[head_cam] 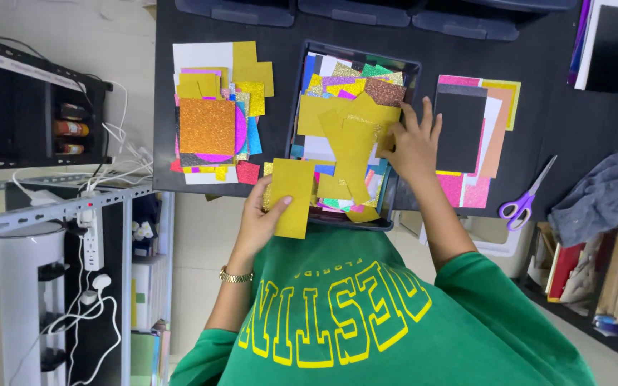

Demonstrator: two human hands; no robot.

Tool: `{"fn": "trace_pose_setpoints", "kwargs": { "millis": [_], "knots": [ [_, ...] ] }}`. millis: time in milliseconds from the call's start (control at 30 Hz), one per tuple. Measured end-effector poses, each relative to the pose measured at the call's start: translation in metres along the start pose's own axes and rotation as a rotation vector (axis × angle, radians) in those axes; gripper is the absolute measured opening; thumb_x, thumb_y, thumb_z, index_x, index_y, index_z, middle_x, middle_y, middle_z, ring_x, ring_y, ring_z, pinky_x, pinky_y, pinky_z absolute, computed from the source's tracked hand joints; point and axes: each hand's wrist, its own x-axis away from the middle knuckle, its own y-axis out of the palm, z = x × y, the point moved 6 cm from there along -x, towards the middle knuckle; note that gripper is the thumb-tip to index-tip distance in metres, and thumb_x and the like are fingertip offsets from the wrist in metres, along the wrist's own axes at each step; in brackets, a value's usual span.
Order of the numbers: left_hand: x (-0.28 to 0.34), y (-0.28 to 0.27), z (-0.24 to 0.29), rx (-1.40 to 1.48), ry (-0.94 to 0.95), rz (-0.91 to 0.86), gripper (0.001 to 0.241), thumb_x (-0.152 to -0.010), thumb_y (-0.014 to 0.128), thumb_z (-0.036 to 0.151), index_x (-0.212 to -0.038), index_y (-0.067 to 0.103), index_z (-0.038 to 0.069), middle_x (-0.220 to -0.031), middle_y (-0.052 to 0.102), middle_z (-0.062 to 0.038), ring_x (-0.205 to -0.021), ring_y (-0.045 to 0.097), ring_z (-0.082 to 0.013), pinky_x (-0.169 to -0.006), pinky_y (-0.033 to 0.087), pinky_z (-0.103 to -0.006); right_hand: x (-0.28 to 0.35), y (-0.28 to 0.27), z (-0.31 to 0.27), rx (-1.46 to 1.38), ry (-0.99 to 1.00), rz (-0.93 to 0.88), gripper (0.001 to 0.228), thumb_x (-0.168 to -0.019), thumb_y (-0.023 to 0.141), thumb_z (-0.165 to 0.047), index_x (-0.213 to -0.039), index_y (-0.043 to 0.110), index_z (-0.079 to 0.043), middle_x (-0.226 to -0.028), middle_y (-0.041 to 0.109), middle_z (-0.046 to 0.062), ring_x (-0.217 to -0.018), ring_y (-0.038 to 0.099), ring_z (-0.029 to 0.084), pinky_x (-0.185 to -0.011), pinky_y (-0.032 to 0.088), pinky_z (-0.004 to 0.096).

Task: The person sorts colorful craft paper pieces from a central bin into two separate bins on a table. They pick up individual sheets, briefly inspect them, and place them into either the left or right bin. The person continues this process throughout the clip, handling various colors and textures of paper.

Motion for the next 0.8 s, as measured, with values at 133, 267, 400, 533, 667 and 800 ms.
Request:
{"fn": "trace_pose_setpoints", "kwargs": {
  "millis": [133, 267, 400, 533, 667, 800],
  "knots": [
    [-0.001, -0.016, 0.023, -0.071, -0.061, -0.084, 0.071, -0.1, 0.058, 0.003, -0.158, 0.019, 0.01, -0.138, 0.057, -0.024, -0.113, 0.062, -0.0291, -0.091, 0.059, -0.0465, 0.001, 0.001, 0.005, -0.112, 0.018, -0.006, 0.025, -0.074, 0.09, -0.024, -0.093, 0.076, -0.015, -0.146, 0.055, 0.004, -0.154, 0.02, 0.04, -0.121, 0.019, 0.065],
    [-0.013, -0.038, 0.012, 0.0, -0.065, -0.218, 0.079, -0.101, 0.042, -0.006, -0.163, -0.001, 0.016, -0.143, 0.051, -0.03, -0.123, 0.059, -0.0403, -0.095, 0.056, -0.0529, 0.016, 0.003, 0.02, -0.319, 0.014, 0.058, 0.013, -0.086, 0.085, -0.019, -0.092, 0.075, -0.024, -0.088, 0.072, -0.009, -0.111, 0.068, 0.019, -0.099, 0.052, 0.041],
    [-0.023, -0.054, -0.023, 0.056, -0.032, -0.321, 0.089, -0.09, 0.046, -0.013, -0.164, 0.004, 0.013, -0.152, 0.042, -0.028, -0.136, 0.046, -0.0381, -0.108, 0.044, -0.0559, 0.05, -0.036, -0.029, -0.641, 0.101, 0.158, 0.02, -0.086, 0.089, -0.018, -0.102, 0.079, -0.026, -0.086, 0.074, -0.008, -0.095, 0.07, 0.017, -0.093, 0.052, 0.034],
    [-0.01, -0.058, -0.071, 0.15, -0.147, -0.467, 0.08, -0.082, 0.051, -0.009, -0.155, 0.027, 0.011, -0.14, 0.052, -0.014, -0.123, 0.055, -0.0271, -0.101, 0.05, -0.0426, 0.087, -0.041, -0.11, -1.226, 0.103, 0.078, 0.023, -0.08, 0.09, -0.008, -0.1, 0.078, -0.009, -0.084, 0.075, 0.004, -0.084, 0.067, 0.012, -0.088, 0.054, 0.032],
    [0.012, -0.073, -0.115, 0.179, -0.314, -0.591, 0.081, -0.075, 0.049, -0.012, -0.15, 0.034, 0.013, -0.124, 0.06, -0.011, -0.105, 0.065, -0.0251, -0.089, 0.055, -0.0376, 0.114, -0.043, -0.176, -1.195, 0.096, 0.07, 0.02, -0.08, 0.089, -0.011, -0.098, 0.08, -0.009, -0.081, 0.076, 0.007, -0.081, 0.071, 0.015, -0.08, 0.054, 0.031],
    [0.007, -0.084, -0.091, 0.12, -0.32, -0.626, 0.065, -0.081, 0.048, -0.005, -0.142, 0.04, 0.013, -0.12, 0.062, -0.01, -0.099, 0.066, -0.0223, -0.08, 0.056, -0.0337, 0.136, -0.019, -0.218, -1.184, 0.148, 0.076, 0.015, -0.084, 0.086, -0.013, -0.098, 0.081, -0.012, -0.084, 0.076, 0.009, -0.082, 0.069, 0.024, -0.083, 0.053, 0.038]
  ]
}}
